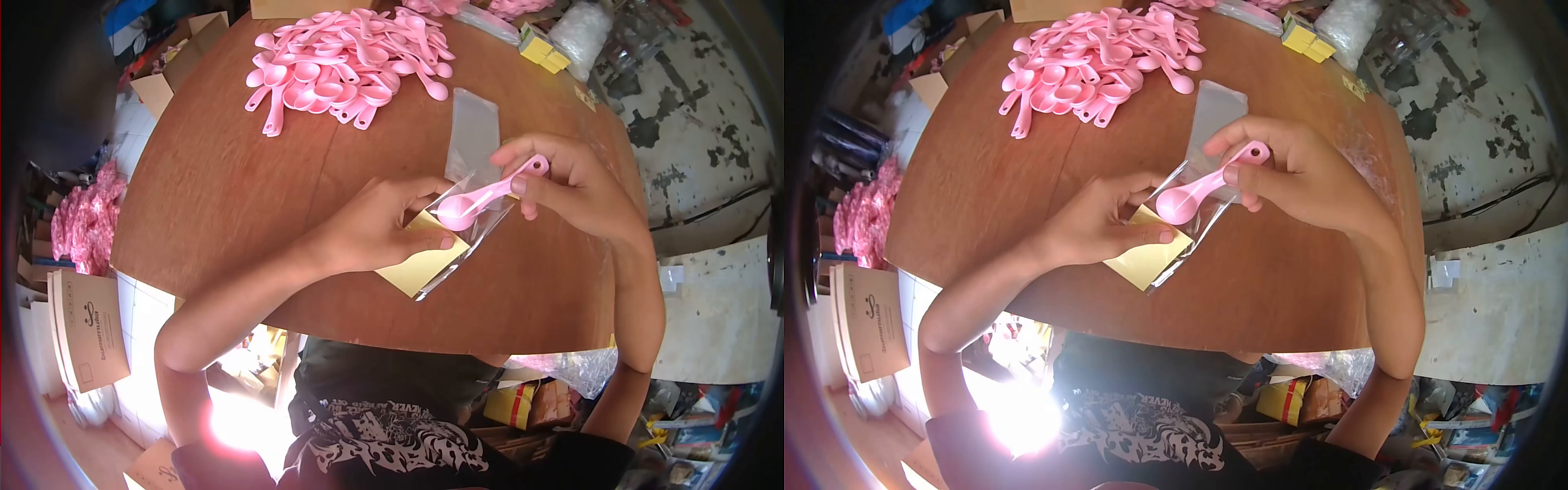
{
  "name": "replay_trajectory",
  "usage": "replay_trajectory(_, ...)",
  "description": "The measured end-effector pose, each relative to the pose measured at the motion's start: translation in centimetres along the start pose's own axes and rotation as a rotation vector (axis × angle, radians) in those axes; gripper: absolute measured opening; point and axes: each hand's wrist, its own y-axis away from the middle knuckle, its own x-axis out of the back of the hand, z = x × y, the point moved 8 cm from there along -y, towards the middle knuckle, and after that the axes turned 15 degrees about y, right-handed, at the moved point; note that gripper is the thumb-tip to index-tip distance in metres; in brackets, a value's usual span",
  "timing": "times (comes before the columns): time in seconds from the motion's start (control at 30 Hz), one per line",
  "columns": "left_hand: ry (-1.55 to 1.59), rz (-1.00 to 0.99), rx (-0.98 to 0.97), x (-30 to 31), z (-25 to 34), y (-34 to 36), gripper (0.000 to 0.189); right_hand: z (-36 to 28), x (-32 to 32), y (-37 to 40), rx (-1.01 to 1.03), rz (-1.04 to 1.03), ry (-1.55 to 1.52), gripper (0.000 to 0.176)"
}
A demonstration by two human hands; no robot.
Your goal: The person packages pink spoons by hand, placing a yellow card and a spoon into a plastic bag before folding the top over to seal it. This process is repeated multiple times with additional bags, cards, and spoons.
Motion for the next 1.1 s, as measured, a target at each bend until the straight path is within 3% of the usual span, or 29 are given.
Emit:
replay_trajectory(0.17,0.015,0.005,-0.048,-0.2,0.0,-0.1,0.046,0.0,-0.2,-0.3,-0.052,0.206,-0.050,0.020)
replay_trajectory(0.27,0.018,0.029,-0.080,0.0,-0.1,0.0,0.047,0.1,-0.2,-0.3,0.039,0.374,-0.021,0.019)
replay_trajectory(0.33,0.016,0.037,-0.117,0.0,0.7,0.1,0.047,-2.1,0.0,0.6,0.247,0.620,0.413,0.017)
replay_trajectory(0.43,0.014,0.045,-0.019,-0.2,0.5,0.3,0.054,-1.7,-1.3,0.7,0.225,0.577,0.286,0.015)
replay_trajectory(0.47,0.048,0.041,-0.072,-0.2,0.6,0.3,0.059,-0.7,-1.7,0.2,0.134,0.433,0.105,0.015)
replay_trajectory(0.53,0.080,0.040,-0.127,0.0,0.7,0.3,0.065,-2.2,0.6,1.8,-0.002,0.437,0.184,0.014)
replay_trajectory(0.6,-0.244,0.176,-0.484,0.6,3.3,1.2,0.069,-4.9,5.8,4.6,0.266,0.803,0.317,0.016)
replay_trajectory(0.67,-0.229,0.208,-0.452,1.2,3.2,1.2,0.068,-6.2,9.3,7.5,0.233,1.160,0.387,0.016)
replay_trajectory(0.7,-0.214,0.238,-0.427,1.6,3.3,1.1,0.068,-5.7,9.9,6.7,0.235,1.164,0.393,0.016)
replay_trajectory(0.77,-0.213,0.258,-0.405,1.5,3.1,1.0,0.064,-4.8,8.4,2.4,0.314,0.789,0.741,0.016)
replay_trajectory(0.83,-0.211,0.279,-0.409,1.9,2.6,0.9,0.062,-4.4,8.1,2.4,0.291,0.765,0.739,0.016)
replay_trajectory(0.93,-0.212,0.301,-0.382,2.2,2.6,1.1,0.058,-5.1,6.6,3.6,0.369,0.685,0.531,0.014)
replay_trajectory(1.0,-0.156,0.251,-0.384,2.0,2.7,1.0,0.056,-4.1,5.7,3.9,0.244,0.610,0.179,0.019)
replay_trajectory(1.03,-0.097,0.199,-0.387,1.7,2.7,0.9,0.055,-4.2,5.0,4.2,0.241,0.613,0.173,0.019)
replay_trajectory(1.07,-0.099,0.196,-0.383,1.6,2.8,0.9,0.055,-3.1,3.6,3.7,0.152,0.491,-0.026,0.020)
replay_trajectory(1.1,0.160,0.047,-0.252,0.7,2.0,0.6,0.054,-2.2,1.9,3.2,0.065,0.365,-0.222,0.021)
